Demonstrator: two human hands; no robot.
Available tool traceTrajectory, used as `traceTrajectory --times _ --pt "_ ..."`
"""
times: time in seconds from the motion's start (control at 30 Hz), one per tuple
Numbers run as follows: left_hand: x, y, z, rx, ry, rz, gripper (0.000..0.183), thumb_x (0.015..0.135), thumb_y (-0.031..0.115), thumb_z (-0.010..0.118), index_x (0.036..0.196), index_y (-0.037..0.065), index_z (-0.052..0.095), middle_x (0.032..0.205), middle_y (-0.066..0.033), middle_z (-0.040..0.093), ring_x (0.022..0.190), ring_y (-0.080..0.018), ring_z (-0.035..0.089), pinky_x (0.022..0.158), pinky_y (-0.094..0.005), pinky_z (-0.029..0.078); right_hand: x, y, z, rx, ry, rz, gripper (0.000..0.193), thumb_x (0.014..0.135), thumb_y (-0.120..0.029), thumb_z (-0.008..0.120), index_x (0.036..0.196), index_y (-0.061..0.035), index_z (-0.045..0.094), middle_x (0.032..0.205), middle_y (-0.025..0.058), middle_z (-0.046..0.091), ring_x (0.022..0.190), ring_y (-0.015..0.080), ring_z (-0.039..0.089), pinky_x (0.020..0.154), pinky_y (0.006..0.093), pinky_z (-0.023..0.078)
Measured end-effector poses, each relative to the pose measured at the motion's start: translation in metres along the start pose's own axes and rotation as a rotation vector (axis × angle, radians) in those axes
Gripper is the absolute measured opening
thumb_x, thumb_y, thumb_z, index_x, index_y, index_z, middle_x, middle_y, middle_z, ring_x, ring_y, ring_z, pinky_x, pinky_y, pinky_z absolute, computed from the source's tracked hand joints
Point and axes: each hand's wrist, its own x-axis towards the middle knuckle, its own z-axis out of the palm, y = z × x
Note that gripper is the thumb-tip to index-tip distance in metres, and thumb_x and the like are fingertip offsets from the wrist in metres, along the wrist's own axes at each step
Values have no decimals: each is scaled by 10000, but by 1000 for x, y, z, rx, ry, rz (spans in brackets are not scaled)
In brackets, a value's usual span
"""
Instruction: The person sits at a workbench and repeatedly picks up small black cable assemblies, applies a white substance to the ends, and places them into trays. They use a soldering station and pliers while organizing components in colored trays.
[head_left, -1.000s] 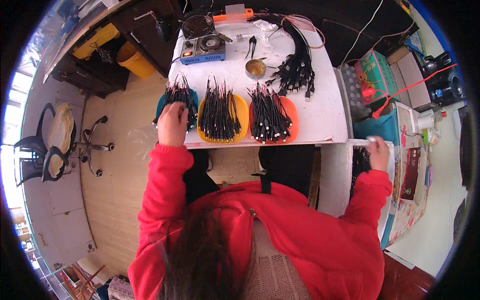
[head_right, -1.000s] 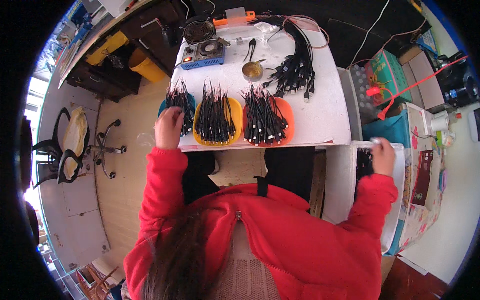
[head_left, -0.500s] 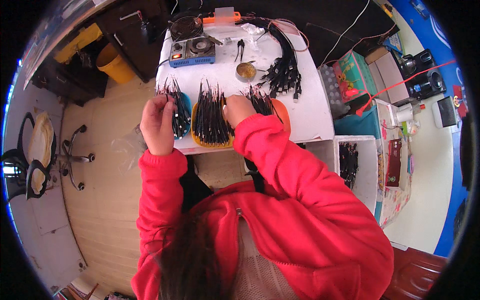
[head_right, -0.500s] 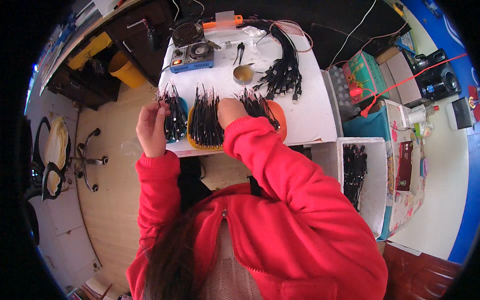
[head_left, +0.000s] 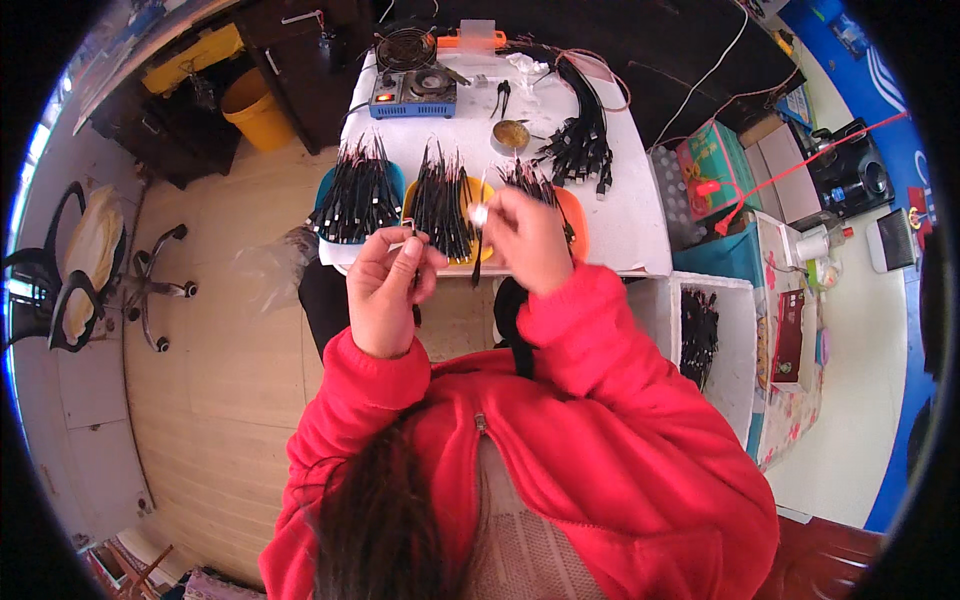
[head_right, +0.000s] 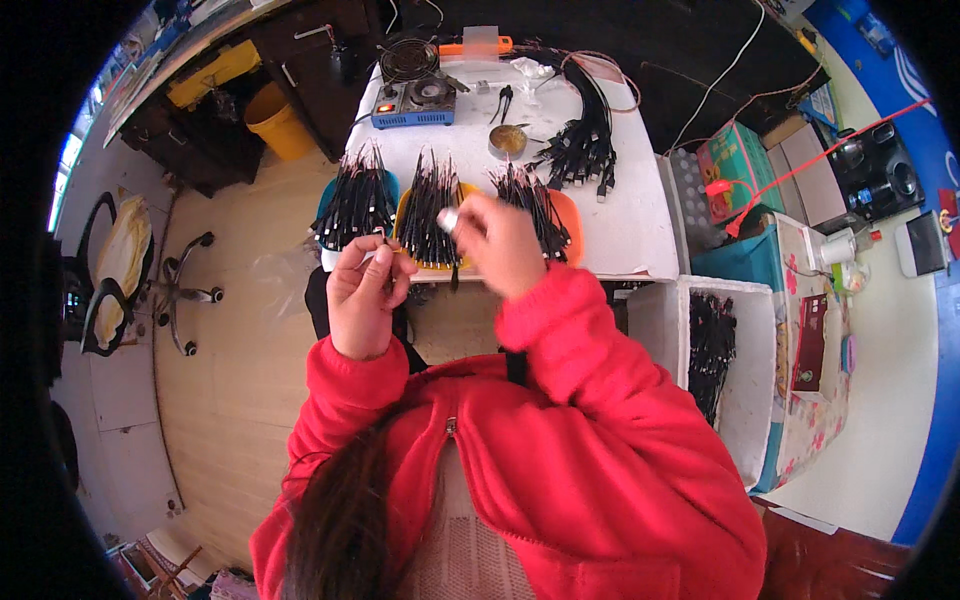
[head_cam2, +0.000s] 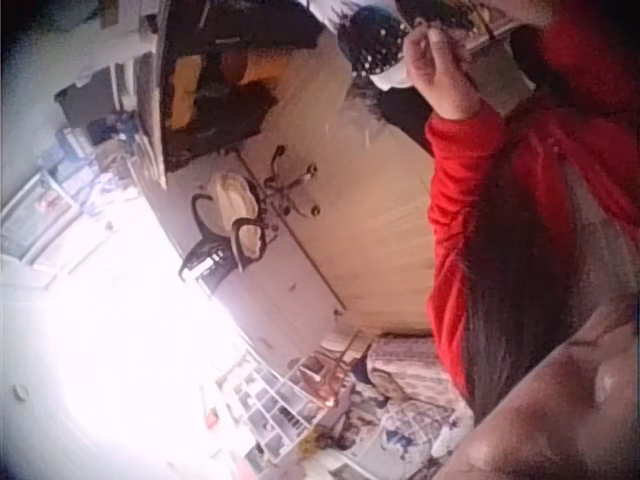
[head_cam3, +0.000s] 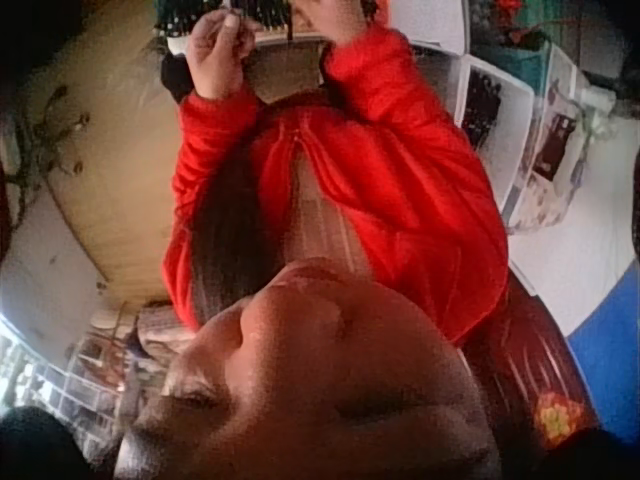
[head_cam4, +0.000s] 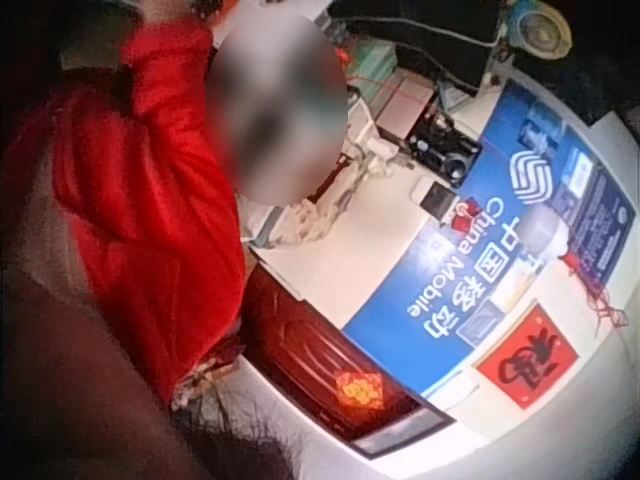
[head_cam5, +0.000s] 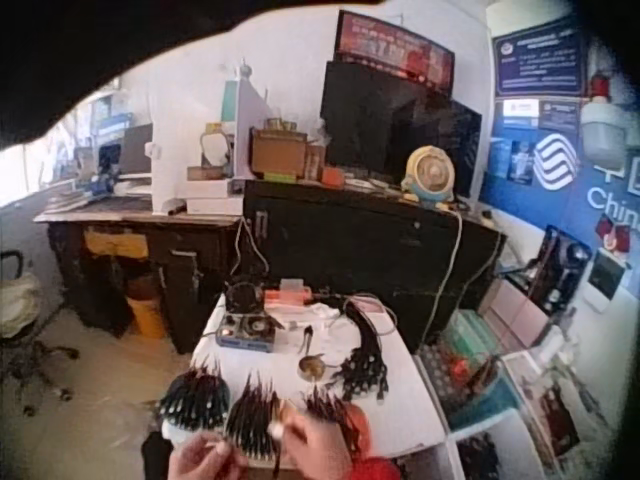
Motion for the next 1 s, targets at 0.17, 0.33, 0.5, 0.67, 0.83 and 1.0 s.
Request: traceTrajectory --times 0.17,0.33,0.5,0.67,0.83,1.0 --pt "-24 -8 28 -42 -35 68 110 944 28 515 1024 1 585 1086 -151 649 980 -182 625 814 -281 515 -63 -27 3 -110 -65 -342 195 826 -170 688 771 -48 546 656 117 574 582 303 560 512 361 418" --pt "-44 -7 44 -116 -119 17 129 936 16 527 1028 -19 612 1112 -140 642 967 -161 618 827 -269 500 -82 -21 -2 9 12 -369 167 785 -102 712 788 -36 558 674 114 579 592 279 557 541 356 425" --pt "-52 -9 50 -99 -126 -12 135 931 24 543 1028 -26 623 1043 -105 654 893 -122 602 792 -246 484 -97 -24 -8 87 21 -266 167 755 -63 730 801 -35 572 701 102 590 579 231 559 535 311 423" --pt "-58 -5 52 254 -145 109 114 931 27 547 1006 -26 615 898 -54 652 726 -65 545 654 -196 436 -96 -34 -38 391 -146 -8 161 877 -168 670 865 -14 624 730 12 620 565 68 535 508 203 418" --pt "-68 -6 53 569 -183 214 106 945 48 528 980 -24 598 771 -35 633 588 -32 464 519 -171 359 -87 -39 -54 571 -298 28 197 928 -205 608 940 -8 604 846 18 604 700 57 547 583 187 435" --pt "-66 -8 53 620 -177 201 109 948 67 532 958 -16 603 742 -13 613 578 -20 419 512 -162 317 -94 -39 -37 498 -153 -114 176 920 -163 613 979 2 604 919 26 601 801 65 556 669 195 446"
